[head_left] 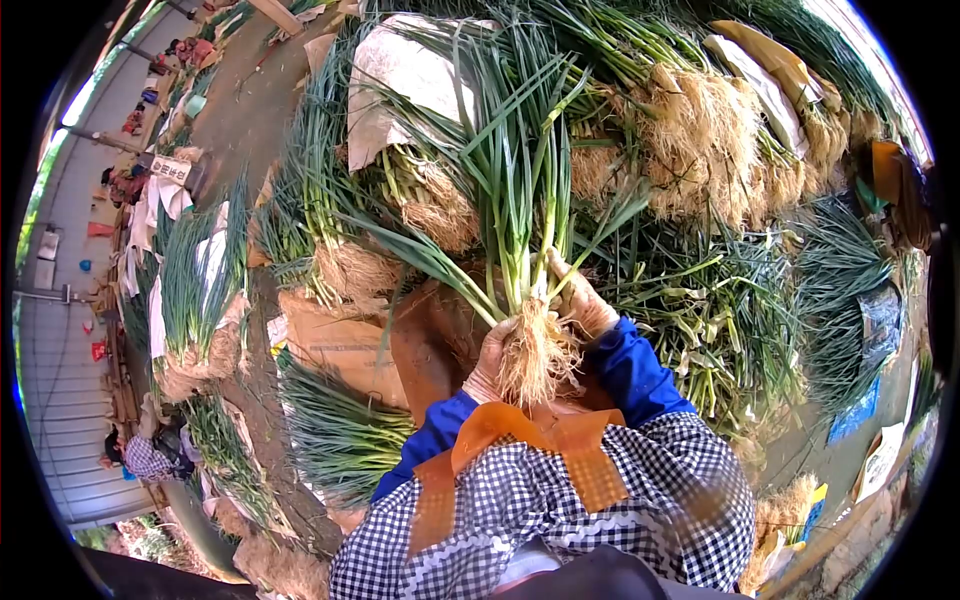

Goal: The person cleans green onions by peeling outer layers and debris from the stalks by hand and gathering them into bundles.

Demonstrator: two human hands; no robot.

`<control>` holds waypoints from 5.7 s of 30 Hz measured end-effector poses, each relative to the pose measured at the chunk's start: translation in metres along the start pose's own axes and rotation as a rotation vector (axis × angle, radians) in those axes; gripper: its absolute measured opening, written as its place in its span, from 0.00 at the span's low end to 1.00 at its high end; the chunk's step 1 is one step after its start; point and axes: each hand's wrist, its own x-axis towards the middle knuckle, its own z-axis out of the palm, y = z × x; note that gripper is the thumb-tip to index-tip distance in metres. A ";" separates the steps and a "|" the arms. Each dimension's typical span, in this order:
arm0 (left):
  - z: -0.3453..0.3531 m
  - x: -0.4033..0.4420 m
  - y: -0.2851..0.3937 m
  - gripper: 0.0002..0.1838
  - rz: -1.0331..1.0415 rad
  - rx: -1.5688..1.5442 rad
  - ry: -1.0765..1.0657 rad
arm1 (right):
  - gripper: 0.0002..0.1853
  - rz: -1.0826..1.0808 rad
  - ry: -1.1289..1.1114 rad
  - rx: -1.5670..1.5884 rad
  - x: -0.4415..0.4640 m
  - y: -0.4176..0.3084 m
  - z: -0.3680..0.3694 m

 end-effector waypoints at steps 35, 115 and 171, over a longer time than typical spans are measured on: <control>-0.001 0.009 0.004 0.14 0.156 0.445 0.091 | 0.13 -0.779 0.149 -1.486 -0.061 -0.097 -0.010; 0.153 -0.244 0.169 0.14 1.153 0.679 -0.113 | 0.11 -0.179 -0.510 -0.773 -0.049 -0.062 0.081; 0.013 0.018 0.047 0.13 0.622 0.948 0.073 | 0.27 0.099 -0.718 -1.959 -0.015 -0.145 0.044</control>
